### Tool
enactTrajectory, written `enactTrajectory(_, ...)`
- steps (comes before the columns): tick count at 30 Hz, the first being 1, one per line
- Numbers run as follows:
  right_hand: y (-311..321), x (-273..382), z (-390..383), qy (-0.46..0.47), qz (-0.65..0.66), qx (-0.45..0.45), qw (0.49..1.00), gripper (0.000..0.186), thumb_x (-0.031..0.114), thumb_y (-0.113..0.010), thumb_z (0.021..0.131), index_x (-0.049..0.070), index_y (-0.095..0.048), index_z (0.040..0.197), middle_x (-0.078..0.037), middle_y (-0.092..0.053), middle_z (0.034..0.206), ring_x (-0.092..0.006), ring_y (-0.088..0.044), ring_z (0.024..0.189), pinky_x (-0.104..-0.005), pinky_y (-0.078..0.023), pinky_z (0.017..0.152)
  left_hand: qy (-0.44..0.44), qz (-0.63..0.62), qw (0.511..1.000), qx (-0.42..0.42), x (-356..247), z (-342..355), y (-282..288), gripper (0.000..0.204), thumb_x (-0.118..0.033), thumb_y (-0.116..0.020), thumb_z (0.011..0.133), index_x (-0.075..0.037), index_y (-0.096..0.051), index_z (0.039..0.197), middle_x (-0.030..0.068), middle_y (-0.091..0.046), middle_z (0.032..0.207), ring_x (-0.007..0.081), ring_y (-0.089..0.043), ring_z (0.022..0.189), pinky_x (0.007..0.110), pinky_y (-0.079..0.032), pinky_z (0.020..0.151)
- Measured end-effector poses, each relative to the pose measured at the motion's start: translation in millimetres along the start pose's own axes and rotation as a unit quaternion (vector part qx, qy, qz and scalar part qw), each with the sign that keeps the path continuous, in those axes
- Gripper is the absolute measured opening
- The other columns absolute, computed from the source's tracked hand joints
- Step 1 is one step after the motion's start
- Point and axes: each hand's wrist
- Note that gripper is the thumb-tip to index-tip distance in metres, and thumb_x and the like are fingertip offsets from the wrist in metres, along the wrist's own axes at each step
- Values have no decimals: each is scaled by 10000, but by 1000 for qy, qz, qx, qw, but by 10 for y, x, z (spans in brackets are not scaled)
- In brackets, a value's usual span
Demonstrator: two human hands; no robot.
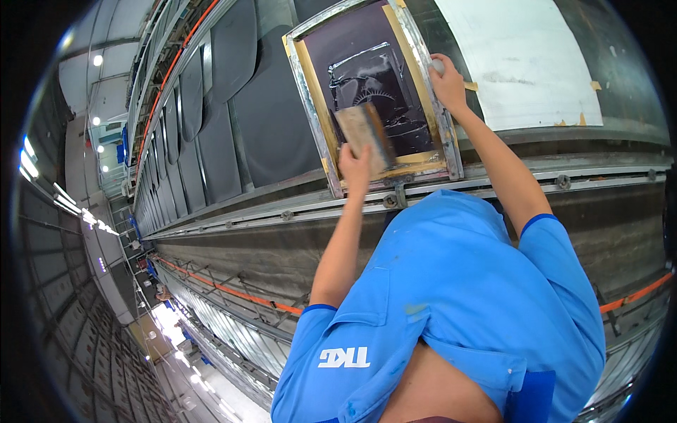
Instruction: The person performs screen printing by repeatedly pulling a squeegee across a mesh frame to transfer dark ink onto a fabric surface. The person briefly moves the frame to a workbench to add more ink from a container before returning to the printing station to continue the process.
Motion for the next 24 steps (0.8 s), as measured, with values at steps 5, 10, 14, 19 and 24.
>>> enactTrajectory(5, -35, -112, 46, 0, -9, -19, 1000, 356, 283, -610, 907, 182, -609, 1248, -224, -726, 926, -420, -701, 908, -482, -535, 803, -12, 179, 983, 36, -410, 93, 650, 281, -204, -759, 860, 11, -647, 1004, 149, -676, 871, 190, -632, 771, 347, -493, 705)
enactTrajectory(10, -60, -186, 70, 11, -33, -27, 999, 359, 280, -600, 908, 178, -606, 1253, -216, -728, 902, -429, -699, 882, -497, -534, 803, -225, 320, 918, 64, -550, -139, 218, 367, -209, -768, 792, -142, -693, 1145, 96, -719, 1056, 309, -640, 830, 434, -509, 734)
enactTrajectory(14, -43, -91, 64, 17, -33, -14, 999, 356, 276, -587, 913, 167, -607, 1251, -215, -729, 882, -434, -697, 876, -500, -534, 811, -311, 340, 880, 112, -499, -267, -152, 554, -119, -765, 728, -208, -655, 1263, -13, -674, 1274, 252, -614, 1076, 403, -479, 873)
enactTrajectory(19, 15, -62, 118, 36, -34, -23, 999, 281, 254, -577, 942, 135, -641, 1188, -198, -658, 719, -377, -654, 690, -464, -488, 665, -336, 320, 846, 262, -415, -291, 147, 682, -15, -750, 676, -209, -629, 1319, -26, -628, 1376, 237, -577, 1200, 390, -465, 926)
enactTrajectory(24, 87, 17, 134, 83, -45, -41, 995, 229, 239, -533, 966, 127, -653, 1126, -229, -639, 687, -416, -665, 694, -503, -486, 664, -244, 206, 920, 226, -565, -44, 789, 466, 31, -674, 722, -100, -704, 1168, 87, -677, 1204, 311, -626, 1086, 391, -516, 882)
Point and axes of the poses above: each hand's wrist, its own z-axis towards the middle knuckle, its own y-axis out of the back of the hand, x = y × z
